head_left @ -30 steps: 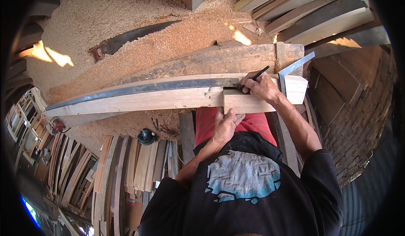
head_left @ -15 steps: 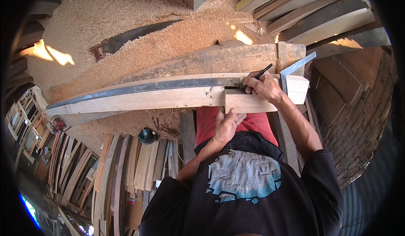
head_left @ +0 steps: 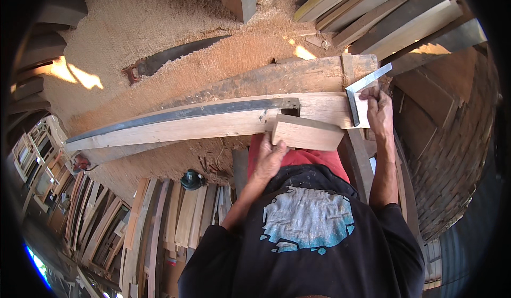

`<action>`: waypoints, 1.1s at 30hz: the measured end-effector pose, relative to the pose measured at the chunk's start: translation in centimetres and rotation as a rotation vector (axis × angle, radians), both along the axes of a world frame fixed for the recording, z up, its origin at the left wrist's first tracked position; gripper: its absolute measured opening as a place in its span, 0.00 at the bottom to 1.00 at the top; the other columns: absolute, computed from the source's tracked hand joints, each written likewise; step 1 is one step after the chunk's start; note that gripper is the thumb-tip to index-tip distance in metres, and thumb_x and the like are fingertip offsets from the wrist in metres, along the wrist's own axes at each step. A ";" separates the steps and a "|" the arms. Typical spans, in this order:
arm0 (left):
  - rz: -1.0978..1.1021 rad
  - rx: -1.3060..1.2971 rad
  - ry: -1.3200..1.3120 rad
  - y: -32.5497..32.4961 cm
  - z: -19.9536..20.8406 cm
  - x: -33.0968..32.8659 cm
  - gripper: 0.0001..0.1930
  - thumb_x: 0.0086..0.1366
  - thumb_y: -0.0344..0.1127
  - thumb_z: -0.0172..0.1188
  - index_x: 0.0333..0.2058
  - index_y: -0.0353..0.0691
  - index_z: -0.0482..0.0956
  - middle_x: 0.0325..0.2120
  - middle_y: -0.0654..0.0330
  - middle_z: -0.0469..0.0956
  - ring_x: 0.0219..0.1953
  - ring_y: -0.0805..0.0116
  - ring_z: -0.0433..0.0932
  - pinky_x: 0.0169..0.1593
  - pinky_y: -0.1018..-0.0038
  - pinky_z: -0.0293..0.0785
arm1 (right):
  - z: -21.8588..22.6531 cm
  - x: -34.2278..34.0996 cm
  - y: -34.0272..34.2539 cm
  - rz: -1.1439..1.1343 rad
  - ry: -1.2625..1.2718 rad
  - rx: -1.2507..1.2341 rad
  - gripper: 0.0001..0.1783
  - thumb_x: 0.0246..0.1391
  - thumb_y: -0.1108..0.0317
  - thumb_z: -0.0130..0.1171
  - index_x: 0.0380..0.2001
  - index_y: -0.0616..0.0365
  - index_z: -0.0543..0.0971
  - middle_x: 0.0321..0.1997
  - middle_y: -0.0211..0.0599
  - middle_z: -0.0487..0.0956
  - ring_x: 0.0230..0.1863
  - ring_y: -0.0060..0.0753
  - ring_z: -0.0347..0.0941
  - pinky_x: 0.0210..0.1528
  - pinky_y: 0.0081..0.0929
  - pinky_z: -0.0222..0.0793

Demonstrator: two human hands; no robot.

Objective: The person uses a hand saw to cut a rectangular notch into a long wooden plank. They then walk to a workbench, pick up a pencil, and return to mark the plank before continuing to saw the notch.

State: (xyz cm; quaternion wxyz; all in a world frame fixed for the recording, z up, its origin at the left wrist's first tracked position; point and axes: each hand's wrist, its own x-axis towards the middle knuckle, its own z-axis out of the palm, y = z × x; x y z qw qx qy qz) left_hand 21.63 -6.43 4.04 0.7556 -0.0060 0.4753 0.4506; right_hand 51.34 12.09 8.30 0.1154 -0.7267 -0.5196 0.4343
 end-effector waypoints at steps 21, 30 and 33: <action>-1.244 0.141 1.604 6.1 6.1 -7.6 0.67 0.49 0.54 0.77 0.75 0.41 0.37 0.58 0.36 0.60 0.59 0.39 0.61 0.66 0.45 0.54 | 3.9 -7.4 -4.8 -0.225 -0.116 0.635 0.08 0.62 0.69 0.62 0.37 0.63 0.75 0.31 0.40 0.71 0.31 0.39 0.69 0.36 0.38 0.66; -1.143 0.482 1.528 7.5 6.8 -14.2 0.46 0.51 0.32 0.66 0.70 0.38 0.58 0.54 0.37 0.67 0.57 0.38 0.67 0.65 0.50 0.62 | 6.3 -15.0 -6.9 -0.513 0.529 0.333 0.10 0.64 0.65 0.62 0.41 0.62 0.80 0.33 0.26 0.78 0.37 0.19 0.70 0.40 0.23 0.68; -1.020 0.496 1.426 7.5 5.9 -17.0 0.35 0.54 0.32 0.64 0.62 0.36 0.68 0.53 0.37 0.72 0.57 0.39 0.71 0.62 0.51 0.67 | 4.5 -18.7 -9.2 -0.417 0.672 0.135 0.10 0.63 0.68 0.61 0.43 0.63 0.81 0.36 0.30 0.81 0.39 0.21 0.73 0.43 0.24 0.71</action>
